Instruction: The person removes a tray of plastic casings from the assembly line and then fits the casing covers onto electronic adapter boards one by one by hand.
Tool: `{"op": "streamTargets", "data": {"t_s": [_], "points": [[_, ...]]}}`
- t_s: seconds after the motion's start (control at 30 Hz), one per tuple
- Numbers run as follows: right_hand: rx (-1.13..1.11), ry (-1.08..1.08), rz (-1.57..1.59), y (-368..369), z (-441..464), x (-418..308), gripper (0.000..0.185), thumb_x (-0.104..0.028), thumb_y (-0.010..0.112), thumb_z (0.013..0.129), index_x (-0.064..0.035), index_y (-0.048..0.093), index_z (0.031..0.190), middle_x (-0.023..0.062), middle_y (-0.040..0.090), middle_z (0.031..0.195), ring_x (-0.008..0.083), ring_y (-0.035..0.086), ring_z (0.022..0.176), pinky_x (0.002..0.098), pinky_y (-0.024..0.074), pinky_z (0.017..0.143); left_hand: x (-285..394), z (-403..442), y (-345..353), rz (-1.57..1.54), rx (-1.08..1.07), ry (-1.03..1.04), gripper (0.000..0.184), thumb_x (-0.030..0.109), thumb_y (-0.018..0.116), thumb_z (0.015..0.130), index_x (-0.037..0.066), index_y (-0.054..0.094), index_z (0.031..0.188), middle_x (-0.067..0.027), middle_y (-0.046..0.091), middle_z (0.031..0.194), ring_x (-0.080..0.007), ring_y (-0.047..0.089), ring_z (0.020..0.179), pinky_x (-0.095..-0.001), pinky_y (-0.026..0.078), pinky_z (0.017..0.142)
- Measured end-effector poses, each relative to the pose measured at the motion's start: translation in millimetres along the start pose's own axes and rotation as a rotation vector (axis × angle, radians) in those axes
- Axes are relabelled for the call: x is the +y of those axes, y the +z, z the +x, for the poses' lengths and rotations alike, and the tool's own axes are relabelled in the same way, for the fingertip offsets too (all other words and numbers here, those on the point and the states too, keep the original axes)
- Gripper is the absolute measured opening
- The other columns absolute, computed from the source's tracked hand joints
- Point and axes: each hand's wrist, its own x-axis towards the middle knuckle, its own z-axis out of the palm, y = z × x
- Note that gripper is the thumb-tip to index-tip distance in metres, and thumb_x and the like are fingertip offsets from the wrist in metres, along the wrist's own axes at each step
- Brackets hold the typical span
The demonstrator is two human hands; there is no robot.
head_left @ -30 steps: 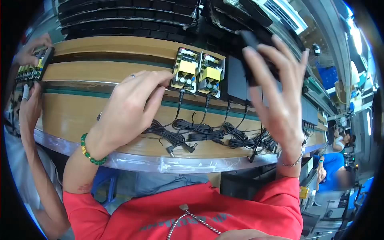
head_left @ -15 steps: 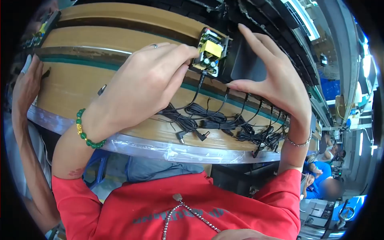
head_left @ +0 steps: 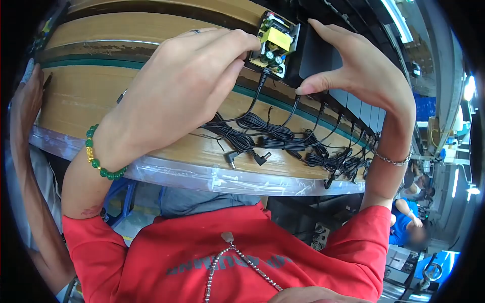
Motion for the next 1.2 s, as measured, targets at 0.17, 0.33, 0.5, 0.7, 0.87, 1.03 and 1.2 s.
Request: {"op": "streamTargets", "data": {"t_s": [0.17, 0.33, 0.5, 0.7, 0.87, 1.03, 1.2], "points": [[0.070, 0.023, 0.090, 3.8, -6.9, -5.3, 0.109, -0.061, 0.088, 0.062, 0.0115, 0.054, 0.137, 0.0307, 0.064, 0.125, 0.0411, 0.061, 0.121, 0.0401, 0.0478, 0.104, -0.3, -0.7, -1.3, 0.017, -0.007, -0.001, 0.028, -0.005, 0.066, 0.089, 0.000, 0.066, 0.116, -0.0145, 0.070, 0.099, -0.0285, 0.070, 0.086, -0.0357, 0.055, 0.075], [0.089, 0.042, 0.139, 8.4, -8.8, 1.4, 0.108, -0.059, 0.089, 0.063, 0.0109, 0.054, 0.137, 0.0297, 0.063, 0.127, 0.0402, 0.062, 0.121, 0.0401, 0.0474, 0.104, -0.1, -1.1, 1.7, 0.029, 0.024, 0.029, 0.028, -0.004, 0.067, 0.089, 0.001, 0.066, 0.116, -0.0145, 0.070, 0.100, -0.0286, 0.069, 0.087, -0.0356, 0.055, 0.076], [-0.079, 0.168, 0.378, 0.4, -3.5, 0.5, 0.105, -0.043, 0.094, 0.063, 0.0008, 0.050, 0.147, 0.0195, 0.057, 0.143, 0.0298, 0.054, 0.134, 0.0384, 0.0377, 0.115, 1.8, -3.3, -1.6, 0.049, -0.027, -0.020, 0.030, -0.004, 0.066, 0.089, 0.001, 0.065, 0.118, -0.0143, 0.070, 0.101, -0.0298, 0.069, 0.090, -0.0365, 0.055, 0.078], [0.049, -0.007, 0.114, 5.6, -0.5, 6.3, 0.109, -0.062, 0.087, 0.063, 0.0121, 0.054, 0.136, 0.0320, 0.063, 0.125, 0.0423, 0.062, 0.119, 0.0412, 0.0497, 0.100, 4.3, -1.0, -3.7, 0.024, -0.036, 0.007, 0.031, -0.005, 0.065, 0.089, 0.001, 0.065, 0.120, -0.0140, 0.070, 0.101, -0.0295, 0.069, 0.088, -0.0363, 0.054, 0.078], [0.091, -0.048, 0.260, 10.9, -5.3, 10.0, 0.116, -0.063, 0.085, 0.066, 0.0201, 0.046, 0.136, 0.0364, 0.057, 0.131, 0.0420, 0.060, 0.121, 0.0400, 0.0478, 0.105, 10.4, 6.2, -10.6, 0.024, -0.103, -0.026, 0.032, -0.007, 0.064, 0.089, 0.000, 0.065, 0.120, -0.0149, 0.071, 0.100, -0.0290, 0.069, 0.085, -0.0370, 0.055, 0.076], [0.962, 0.373, 0.110, -15.4, -12.2, 21.4, 0.077, -0.053, 0.083, 0.079, 0.0110, 0.066, 0.117, 0.0257, 0.071, 0.101, 0.0350, 0.070, 0.094, 0.0419, 0.0559, 0.085, 11.4, 7.4, -10.1, 0.003, -0.087, -0.016, 0.030, -0.008, 0.065, 0.088, -0.001, 0.064, 0.117, -0.0158, 0.069, 0.097, -0.0300, 0.068, 0.085, -0.0371, 0.055, 0.076], [0.858, 0.654, -0.096, 17.0, 8.4, 76.8, 0.083, -0.058, 0.077, 0.082, 0.0106, 0.058, 0.124, 0.0279, 0.064, 0.110, 0.0416, 0.063, 0.105, 0.0527, 0.0494, 0.089, 11.8, 6.8, -6.2, -0.014, -0.107, -0.027, 0.028, -0.007, 0.064, 0.088, -0.001, 0.063, 0.115, -0.0167, 0.068, 0.096, -0.0331, 0.067, 0.085, -0.0407, 0.053, 0.076]]}}
